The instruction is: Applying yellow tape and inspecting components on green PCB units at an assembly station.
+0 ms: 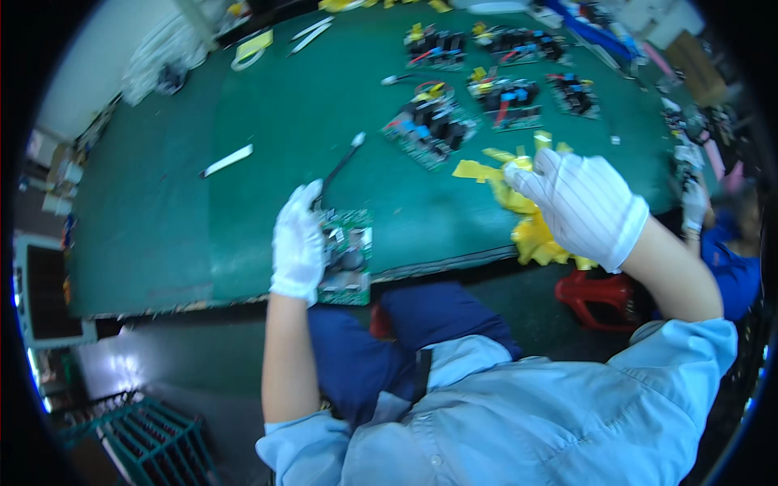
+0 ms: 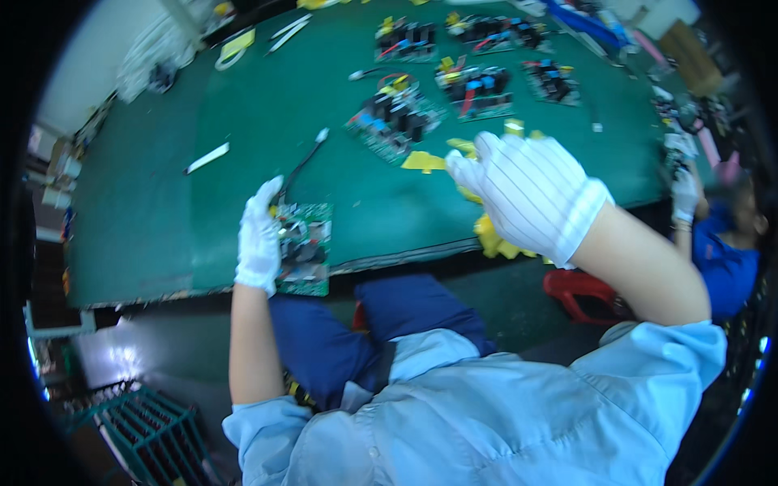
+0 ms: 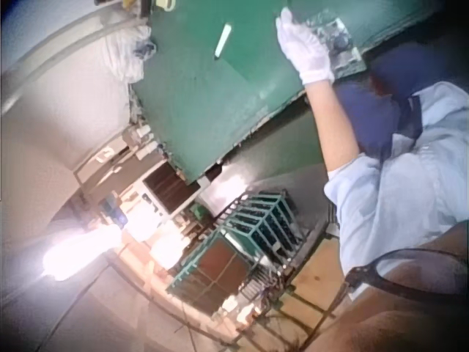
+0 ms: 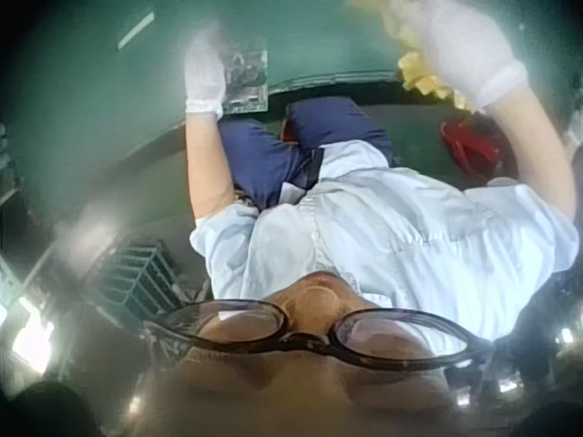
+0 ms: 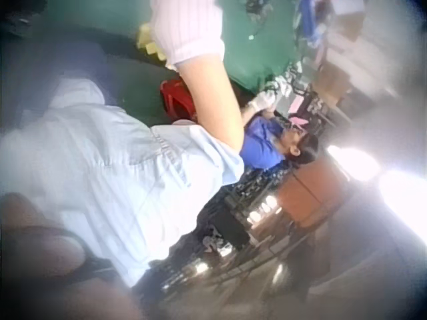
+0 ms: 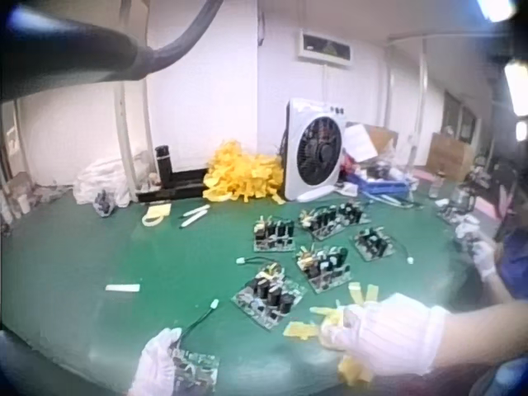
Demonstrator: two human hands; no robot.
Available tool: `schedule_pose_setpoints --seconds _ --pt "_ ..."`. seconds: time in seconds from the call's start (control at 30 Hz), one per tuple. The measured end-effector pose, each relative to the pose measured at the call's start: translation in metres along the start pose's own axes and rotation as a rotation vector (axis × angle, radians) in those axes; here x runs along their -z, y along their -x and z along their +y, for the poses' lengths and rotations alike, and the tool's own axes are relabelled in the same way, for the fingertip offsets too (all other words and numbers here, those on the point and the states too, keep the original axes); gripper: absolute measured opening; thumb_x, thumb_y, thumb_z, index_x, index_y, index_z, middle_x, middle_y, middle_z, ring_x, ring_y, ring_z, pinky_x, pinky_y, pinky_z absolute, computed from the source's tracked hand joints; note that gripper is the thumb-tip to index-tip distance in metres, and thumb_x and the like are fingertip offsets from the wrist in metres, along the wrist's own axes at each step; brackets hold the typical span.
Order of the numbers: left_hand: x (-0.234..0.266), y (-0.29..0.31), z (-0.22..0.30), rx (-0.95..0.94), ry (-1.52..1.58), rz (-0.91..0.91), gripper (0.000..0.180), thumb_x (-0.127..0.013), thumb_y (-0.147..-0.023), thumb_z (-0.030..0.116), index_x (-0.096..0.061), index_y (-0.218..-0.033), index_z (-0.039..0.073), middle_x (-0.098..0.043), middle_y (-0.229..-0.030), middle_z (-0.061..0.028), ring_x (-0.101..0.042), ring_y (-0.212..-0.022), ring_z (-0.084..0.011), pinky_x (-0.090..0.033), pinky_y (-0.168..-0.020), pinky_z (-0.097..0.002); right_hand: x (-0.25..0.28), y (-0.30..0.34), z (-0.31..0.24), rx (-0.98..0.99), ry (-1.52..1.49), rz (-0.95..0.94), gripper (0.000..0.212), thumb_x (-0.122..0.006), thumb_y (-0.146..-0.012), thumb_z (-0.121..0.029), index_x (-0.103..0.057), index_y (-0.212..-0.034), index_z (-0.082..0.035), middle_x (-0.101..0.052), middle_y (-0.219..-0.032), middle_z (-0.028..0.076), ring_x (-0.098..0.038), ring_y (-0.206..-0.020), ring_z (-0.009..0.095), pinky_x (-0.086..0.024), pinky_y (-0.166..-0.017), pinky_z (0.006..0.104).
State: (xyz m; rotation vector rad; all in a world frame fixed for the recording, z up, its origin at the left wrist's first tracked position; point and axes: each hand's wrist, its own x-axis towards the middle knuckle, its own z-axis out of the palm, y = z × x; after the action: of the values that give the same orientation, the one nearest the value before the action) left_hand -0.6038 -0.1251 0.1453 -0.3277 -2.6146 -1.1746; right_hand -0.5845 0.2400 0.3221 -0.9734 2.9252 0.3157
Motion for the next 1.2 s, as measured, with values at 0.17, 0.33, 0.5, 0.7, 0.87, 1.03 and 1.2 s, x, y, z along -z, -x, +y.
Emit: schedule_pose_setpoints --seconds 0.17,0.33,0.5,0.7,0.87,1.03,1.2 --pt "-0.001 -0.004 0.006 -0.110 -0.142 -0.006 0.058 -0.027 -0.107 0.042 -0.060 -0.129 0.000 -0.060 -0.130 -0.0232 -0.050 -0.129 -0.0418 -0.037 -0.110 -0.0454 -0.037 0.080 0.026 -0.357 0.104 -0.111 0.034 -0.055 -0.088 -0.009 -0.056 -0.121 -0.007 -0.059 -0.092 0.018 -0.064 -0.079 0.035 -0.051 -0.061 0.0470" --pt "0.026 -0.008 0.022 0.085 0.143 -0.121 0.058 -0.033 -0.107 0.045 -0.053 -0.137 0.000 -0.055 -0.138 -0.0193 -0.049 -0.132 -0.0330 -0.037 -0.111 -0.0398 -0.075 0.105 0.023 -0.433 -0.182 -0.126 0.033 -0.054 -0.090 -0.018 -0.053 -0.121 -0.005 -0.063 -0.084 0.021 -0.065 -0.078 0.040 -0.053 -0.069 0.0491" --pt "0.065 0.006 0.001 0.129 0.084 0.012 0.064 -0.031 -0.106 0.051 -0.049 -0.141 0.000 -0.053 -0.143 -0.0165 -0.046 -0.136 -0.0292 -0.031 -0.115 -0.0392 -0.054 0.093 0.011 -0.487 -0.235 -0.285 0.054 -0.057 -0.093 -0.028 -0.045 -0.139 -0.002 -0.067 -0.090 0.022 -0.067 -0.081 0.039 -0.053 -0.072 0.0479" --pt "0.087 0.046 -0.102 0.353 -0.053 0.202 0.058 -0.032 -0.107 0.045 -0.051 -0.139 0.000 -0.056 -0.140 -0.0169 -0.050 -0.133 -0.0302 -0.033 -0.113 -0.0408 -0.049 0.087 -0.010 -0.522 -0.096 -0.215 0.072 -0.064 -0.090 -0.034 -0.034 -0.148 -0.003 -0.068 -0.091 0.021 -0.068 -0.083 0.036 -0.054 -0.072 0.0453" --pt "0.074 0.051 -0.111 0.181 -0.289 0.255 0.054 -0.038 -0.107 0.039 -0.058 -0.129 -0.006 -0.062 -0.131 -0.0206 -0.056 -0.125 -0.0335 -0.040 -0.108 -0.0387 -0.063 0.093 -0.020 -0.467 -0.043 -0.157 0.080 -0.067 -0.087 -0.031 -0.028 -0.152 -0.004 -0.067 -0.088 0.020 -0.068 -0.083 0.036 -0.054 -0.071 0.0451" --pt "0.069 0.050 -0.104 0.143 -0.531 0.207 0.050 -0.035 -0.107 0.036 -0.060 -0.128 -0.003 -0.060 -0.132 -0.0227 -0.051 -0.129 -0.0378 -0.037 -0.111 -0.0445 -0.063 0.092 -0.030 -0.554 -0.127 -0.330 0.084 -0.067 -0.088 -0.035 -0.024 -0.152 0.000 -0.069 -0.088 0.023 -0.069 -0.077 0.037 -0.055 -0.070 0.0461" --pt "0.067 0.050 -0.097 0.106 -0.618 0.187 0.048 -0.035 -0.107 0.035 -0.060 -0.130 0.001 -0.057 -0.136 -0.0214 -0.048 -0.132 -0.0367 -0.034 -0.113 -0.0450 -0.054 0.082 -0.056 -0.556 -0.167 -0.390 0.089 -0.067 -0.088 -0.034 -0.018 -0.152 0.005 -0.069 -0.087 0.023 -0.069 -0.079 0.038 -0.054 -0.073 0.0467"
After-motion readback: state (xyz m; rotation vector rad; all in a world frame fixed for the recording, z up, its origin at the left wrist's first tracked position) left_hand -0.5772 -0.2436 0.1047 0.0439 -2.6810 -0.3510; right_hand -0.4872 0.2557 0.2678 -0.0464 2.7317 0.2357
